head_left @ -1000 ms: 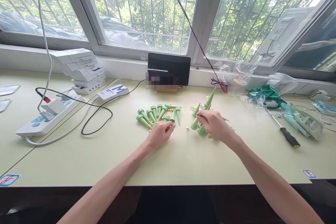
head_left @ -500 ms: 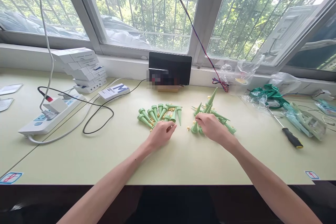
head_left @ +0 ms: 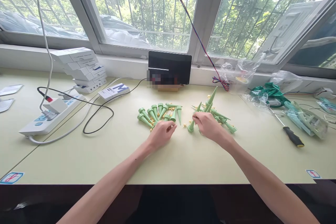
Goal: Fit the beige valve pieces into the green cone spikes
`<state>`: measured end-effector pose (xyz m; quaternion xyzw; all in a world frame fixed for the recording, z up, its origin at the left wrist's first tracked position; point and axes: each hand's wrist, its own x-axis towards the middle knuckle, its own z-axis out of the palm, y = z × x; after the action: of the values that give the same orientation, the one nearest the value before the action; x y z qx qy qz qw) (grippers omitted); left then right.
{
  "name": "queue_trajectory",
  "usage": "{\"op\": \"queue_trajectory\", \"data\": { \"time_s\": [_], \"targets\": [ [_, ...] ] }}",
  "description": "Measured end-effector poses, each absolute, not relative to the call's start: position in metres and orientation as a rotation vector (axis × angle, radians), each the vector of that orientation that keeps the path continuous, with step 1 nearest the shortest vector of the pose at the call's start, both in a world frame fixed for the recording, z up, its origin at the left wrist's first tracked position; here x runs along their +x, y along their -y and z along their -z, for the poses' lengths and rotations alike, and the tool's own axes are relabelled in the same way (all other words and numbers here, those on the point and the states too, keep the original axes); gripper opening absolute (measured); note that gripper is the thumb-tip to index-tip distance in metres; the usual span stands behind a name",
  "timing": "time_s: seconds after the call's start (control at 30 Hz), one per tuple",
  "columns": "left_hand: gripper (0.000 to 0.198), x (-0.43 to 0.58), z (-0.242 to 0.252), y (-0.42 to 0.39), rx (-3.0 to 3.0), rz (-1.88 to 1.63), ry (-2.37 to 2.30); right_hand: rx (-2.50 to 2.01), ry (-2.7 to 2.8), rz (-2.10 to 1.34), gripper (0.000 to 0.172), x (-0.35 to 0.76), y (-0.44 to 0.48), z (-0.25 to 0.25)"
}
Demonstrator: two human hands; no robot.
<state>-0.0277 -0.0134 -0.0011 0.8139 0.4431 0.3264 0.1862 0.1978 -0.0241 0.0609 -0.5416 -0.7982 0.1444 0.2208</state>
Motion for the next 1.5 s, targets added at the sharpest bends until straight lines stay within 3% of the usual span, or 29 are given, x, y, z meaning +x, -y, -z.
{"op": "queue_trajectory", "data": {
  "time_s": [0.67, 0.9, 1.07, 1.2, 1.33, 1.5],
  "targets": [
    [0.021, -0.029, 0.004, 0.012, 2.295, -0.936, -1.266, -1.587, 2.254, -0.427, 0.024, 0.197, 0.024, -0.067],
    [0.021, -0.029, 0.004, 0.012, 2.316, -0.973, -1.252, -1.567, 2.264, -0.123, 0.015, 0.187, 0.046, -0.072],
    [0.021, -0.029, 0.004, 0.011, 2.307, -1.035, -1.238, -1.384, 2.563, 0.019, 0.026, 0.153, 0.075, -0.046],
    [0.024, -0.031, 0.003, 0.009, 2.261, -1.087, -1.254, -1.425, 2.693, 0.020, 0.016, 0.129, 0.074, -0.022],
    [0.031, -0.034, 0.001, 0.007, 2.208, -1.171, -1.305, -1.631, 2.655, 0.042, 0.043, 0.113, 0.058, -0.023],
    [0.035, -0.037, -0.001, 0.005, 2.192, -1.215, -1.357, -1.867, 2.559, -0.011, 0.055, 0.099, 0.049, -0.020]
  ]
}}
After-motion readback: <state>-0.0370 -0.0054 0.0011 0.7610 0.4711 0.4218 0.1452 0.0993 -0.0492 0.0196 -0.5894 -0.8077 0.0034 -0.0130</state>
